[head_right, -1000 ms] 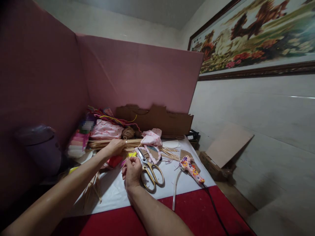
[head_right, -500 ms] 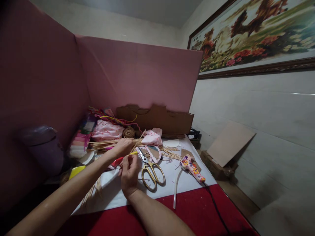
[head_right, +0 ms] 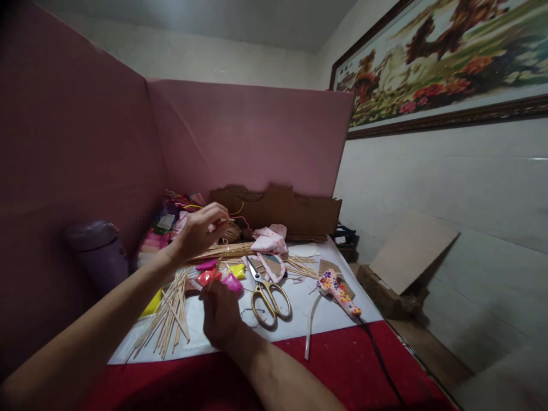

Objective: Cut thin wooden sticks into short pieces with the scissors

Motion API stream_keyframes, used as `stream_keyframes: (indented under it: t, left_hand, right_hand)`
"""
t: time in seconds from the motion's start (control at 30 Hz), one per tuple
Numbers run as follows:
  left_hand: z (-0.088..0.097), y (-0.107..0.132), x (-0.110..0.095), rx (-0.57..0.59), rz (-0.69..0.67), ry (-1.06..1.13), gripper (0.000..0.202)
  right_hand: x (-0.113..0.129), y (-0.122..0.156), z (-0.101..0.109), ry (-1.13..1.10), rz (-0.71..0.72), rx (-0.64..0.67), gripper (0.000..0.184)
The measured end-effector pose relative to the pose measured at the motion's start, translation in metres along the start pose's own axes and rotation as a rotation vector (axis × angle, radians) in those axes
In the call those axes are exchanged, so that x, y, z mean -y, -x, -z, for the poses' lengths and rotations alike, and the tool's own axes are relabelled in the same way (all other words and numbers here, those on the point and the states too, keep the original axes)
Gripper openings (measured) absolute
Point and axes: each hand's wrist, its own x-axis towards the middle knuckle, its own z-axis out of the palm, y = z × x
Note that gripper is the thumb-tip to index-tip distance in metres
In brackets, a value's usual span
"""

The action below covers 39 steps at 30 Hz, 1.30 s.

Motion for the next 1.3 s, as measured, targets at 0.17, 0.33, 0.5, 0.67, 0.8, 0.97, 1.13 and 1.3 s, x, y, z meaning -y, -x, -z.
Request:
stream_keyframes:
  t: [0.17,0.33,0.5,0.67,0.8,0.97,1.13,1.3]
  left_hand:
    - [-0.022,0.071,0.009,0.296,-0.191,-0.251,0.023]
    - [-0.048,0.124,0.005,0.468,-0.343,-0.348,0.02]
    - [-0.045,0.136,0.005,0.491,-0.334,-0.423,0.022]
    - [-0.033,0.127,-0.004,0.274,-0.324,-0.429,0.021]
    - [-0.037,0.122,-0.018,0.111,-0.324,-0.349,0.02]
    - [-0.043,0.123,-0.019,-0.052,-0.28,-0.245,0.015]
    - [-0.041,0.126,-0.013,-0.117,-0.338,-0.248,0.013]
    - [-0.037,0.135,-0.01,-0.116,-0.194,-0.279,0.024]
  right_hand:
    - [-0.012,-0.021,0.007,-0.149,-0.23,-0.324,0.014]
    - [-0.03,-0.031,0.011,-0.099,-0.306,-0.433,0.017]
    - [-0.049,-0.034,0.012,-0.045,-0.385,-0.428,0.021]
    - [-0.051,-0.037,0.011,-0.405,-0.631,-0.233,0.027]
    - [-0.043,-0.037,0.013,-0.786,-0.804,0.07,0.029]
    - [-0.044,-0.041,0.023,-0.929,-0.871,0.199,0.034]
    - [-0.047,-0.045,0.031,-0.897,-0.883,0.421,0.037]
    - [-0.048,-0.045,0.029,-0.626,-0.8,0.403,0.03]
